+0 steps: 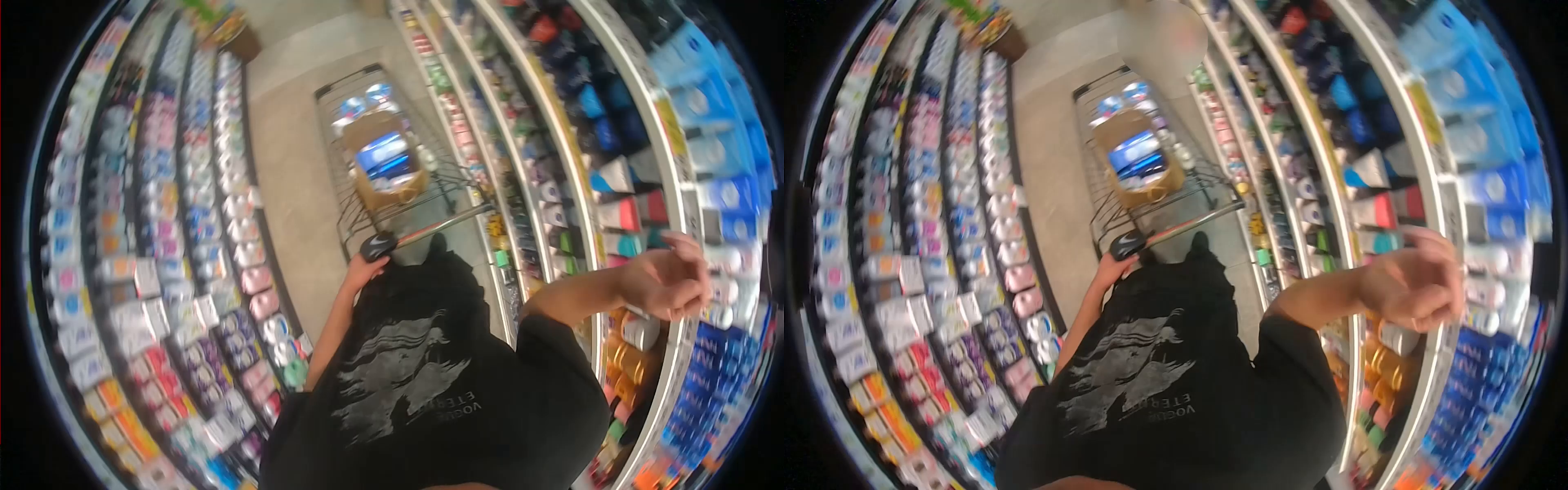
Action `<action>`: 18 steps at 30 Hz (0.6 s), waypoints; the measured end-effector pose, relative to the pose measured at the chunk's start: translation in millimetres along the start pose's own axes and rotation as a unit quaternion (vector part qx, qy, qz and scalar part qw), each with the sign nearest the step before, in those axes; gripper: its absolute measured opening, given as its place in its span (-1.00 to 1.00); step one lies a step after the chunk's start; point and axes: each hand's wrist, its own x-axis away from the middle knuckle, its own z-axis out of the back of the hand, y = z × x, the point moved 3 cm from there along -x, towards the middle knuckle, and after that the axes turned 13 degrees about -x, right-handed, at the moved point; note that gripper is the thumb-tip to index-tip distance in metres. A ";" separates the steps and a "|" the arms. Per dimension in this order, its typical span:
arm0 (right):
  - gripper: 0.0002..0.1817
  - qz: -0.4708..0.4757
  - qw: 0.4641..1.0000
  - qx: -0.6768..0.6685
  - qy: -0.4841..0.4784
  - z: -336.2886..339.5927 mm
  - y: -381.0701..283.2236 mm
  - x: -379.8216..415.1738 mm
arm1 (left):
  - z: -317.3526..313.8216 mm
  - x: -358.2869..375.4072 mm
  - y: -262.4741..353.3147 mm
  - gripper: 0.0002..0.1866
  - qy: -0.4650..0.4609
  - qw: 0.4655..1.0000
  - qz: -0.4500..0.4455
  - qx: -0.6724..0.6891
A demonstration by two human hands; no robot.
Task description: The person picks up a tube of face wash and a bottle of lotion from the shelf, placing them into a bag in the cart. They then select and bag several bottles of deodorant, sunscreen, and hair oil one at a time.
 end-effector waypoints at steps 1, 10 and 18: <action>-0.51 -0.101 0.994 -0.032 0.004 -14.9 18.1 40.8 | -3.4 -12.1 -16.3 -0.53 -0.008 1.000 -0.008 0.006; -0.60 -0.518 0.544 0.066 -0.657 -2.5 87.4 493.2 | -10.0 8.1 -18.2 -0.71 0.028 0.998 -0.002 0.048; -0.65 -0.550 0.451 0.001 -0.703 -84.0 106.6 418.6 | -20.8 24.5 -30.8 -0.61 -0.007 0.998 0.031 0.051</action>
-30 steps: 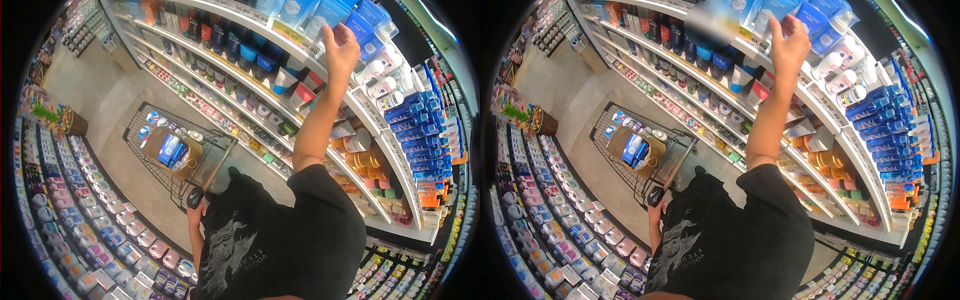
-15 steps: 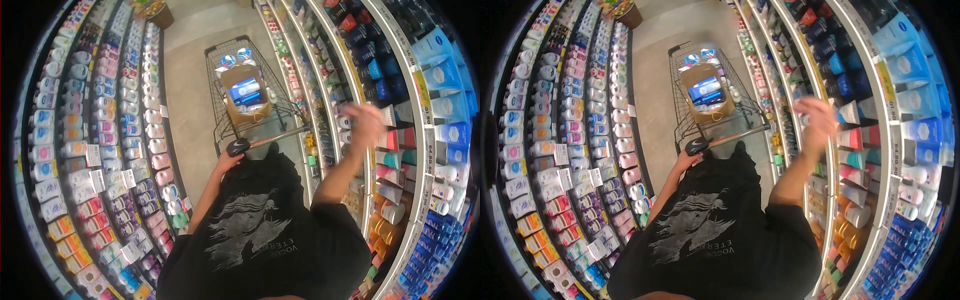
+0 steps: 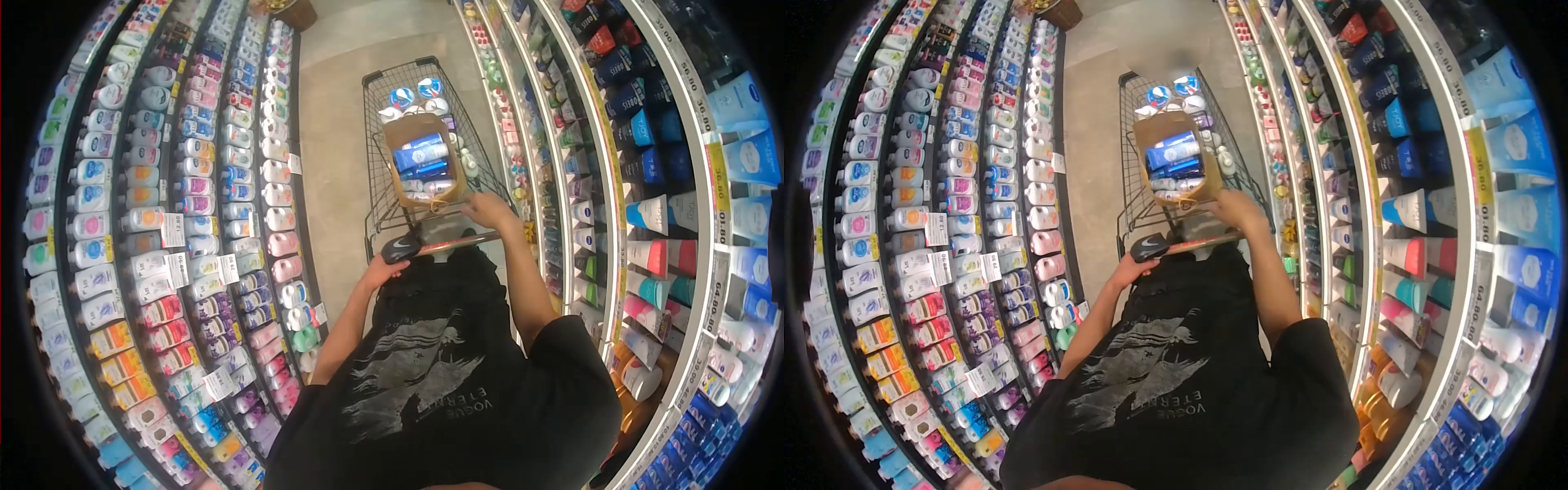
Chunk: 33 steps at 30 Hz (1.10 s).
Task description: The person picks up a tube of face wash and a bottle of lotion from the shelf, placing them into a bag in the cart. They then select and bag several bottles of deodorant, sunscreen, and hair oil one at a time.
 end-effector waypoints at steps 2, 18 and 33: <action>-0.68 0.111 0.982 -0.107 0.113 18.5 -41.2 -12.5 | -4.0 2.0 -3.5 -0.61 0.009 1.000 0.008 0.013; -0.46 0.066 0.947 0.315 0.025 -22.6 3.3 -267.9 | -11.3 -15.5 19.5 -0.61 0.085 0.991 0.058 0.087; -0.34 0.136 0.475 -0.865 -0.083 -77.5 -19.0 -17.2 | -0.3 9.1 14.9 -0.62 -0.039 0.997 -0.005 0.059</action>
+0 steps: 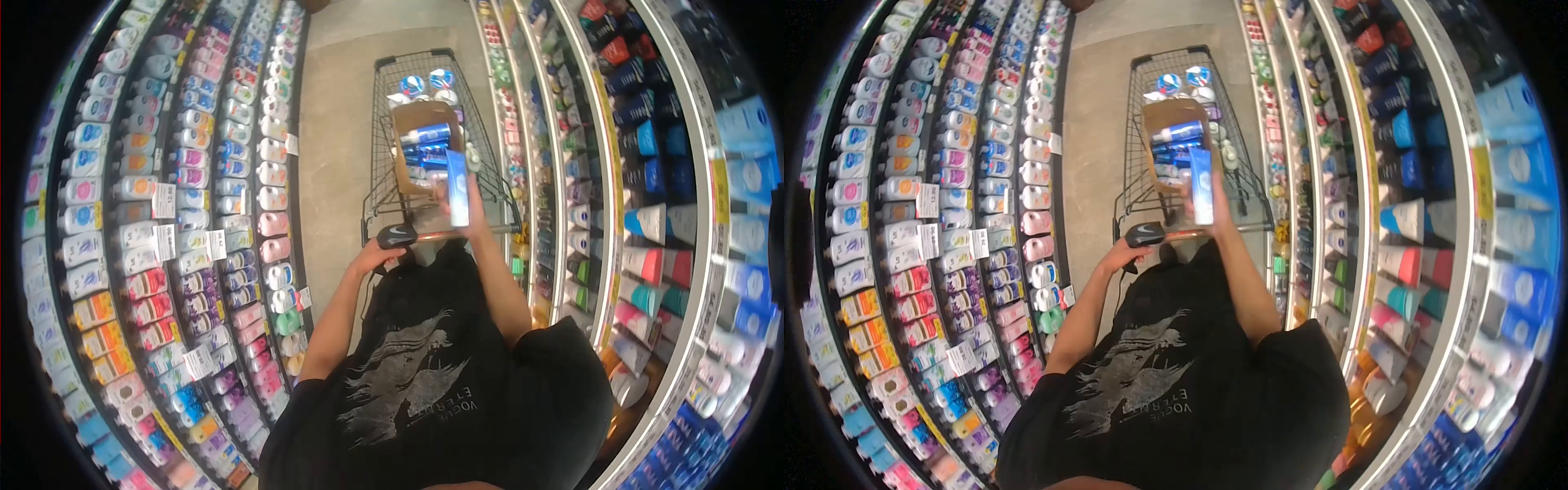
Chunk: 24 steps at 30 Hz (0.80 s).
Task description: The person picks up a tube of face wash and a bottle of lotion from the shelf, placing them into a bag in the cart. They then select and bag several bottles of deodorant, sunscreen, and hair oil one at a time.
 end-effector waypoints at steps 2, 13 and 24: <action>-0.21 0.021 0.998 0.023 0.054 57.2 25.8 45.1 | 2.8 3.7 -7.6 -0.67 -0.006 1.000 -0.007 0.030; -0.34 0.113 0.988 -0.031 0.104 113.0 62.2 106.4 | -6.8 18.9 -13.9 -0.66 -0.030 0.993 -0.048 -0.100; -0.46 0.176 0.916 0.109 0.344 34.8 92.5 162.0 | -11.0 12.9 -68.6 -0.66 0.009 0.988 -0.054 -0.147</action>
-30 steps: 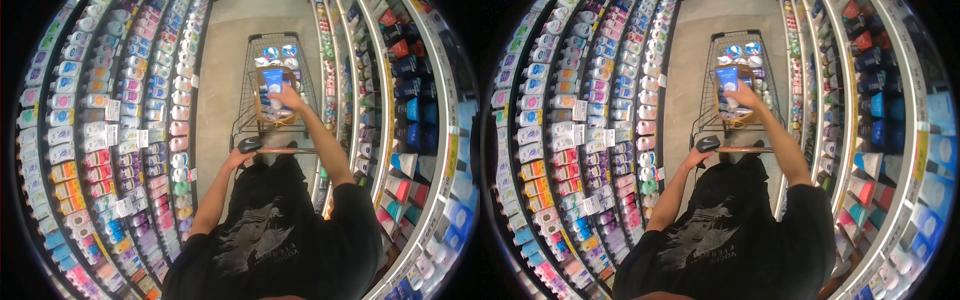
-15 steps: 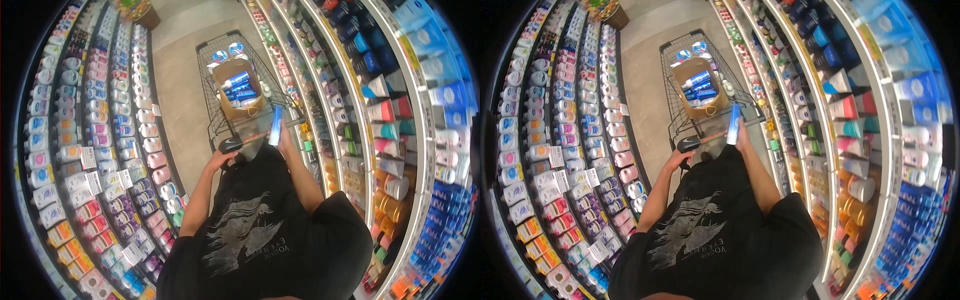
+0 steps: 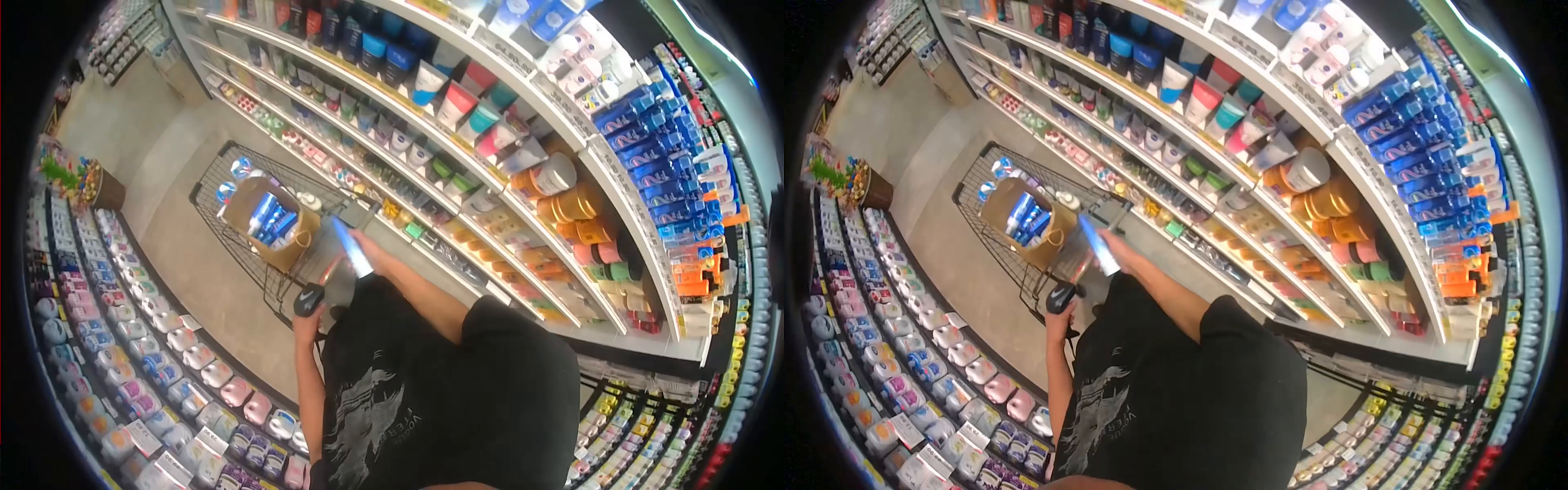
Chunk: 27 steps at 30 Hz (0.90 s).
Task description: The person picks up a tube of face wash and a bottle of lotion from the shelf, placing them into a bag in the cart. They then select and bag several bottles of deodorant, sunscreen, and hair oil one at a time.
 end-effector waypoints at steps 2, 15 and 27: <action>-0.54 0.150 0.987 0.030 -0.038 -22.0 -66.7 21.1 | 2.0 4.6 1.2 -0.65 0.004 0.999 -0.007 -0.038; -0.61 0.918 0.382 0.090 0.059 -181.8 -447.9 314.1 | -2.1 16.5 -3.6 -0.33 0.112 0.968 -0.164 -0.155; -0.56 0.875 0.461 0.129 0.068 -165.3 -512.4 249.4 | -13.6 18.5 6.0 -0.45 0.079 0.995 -0.055 -0.011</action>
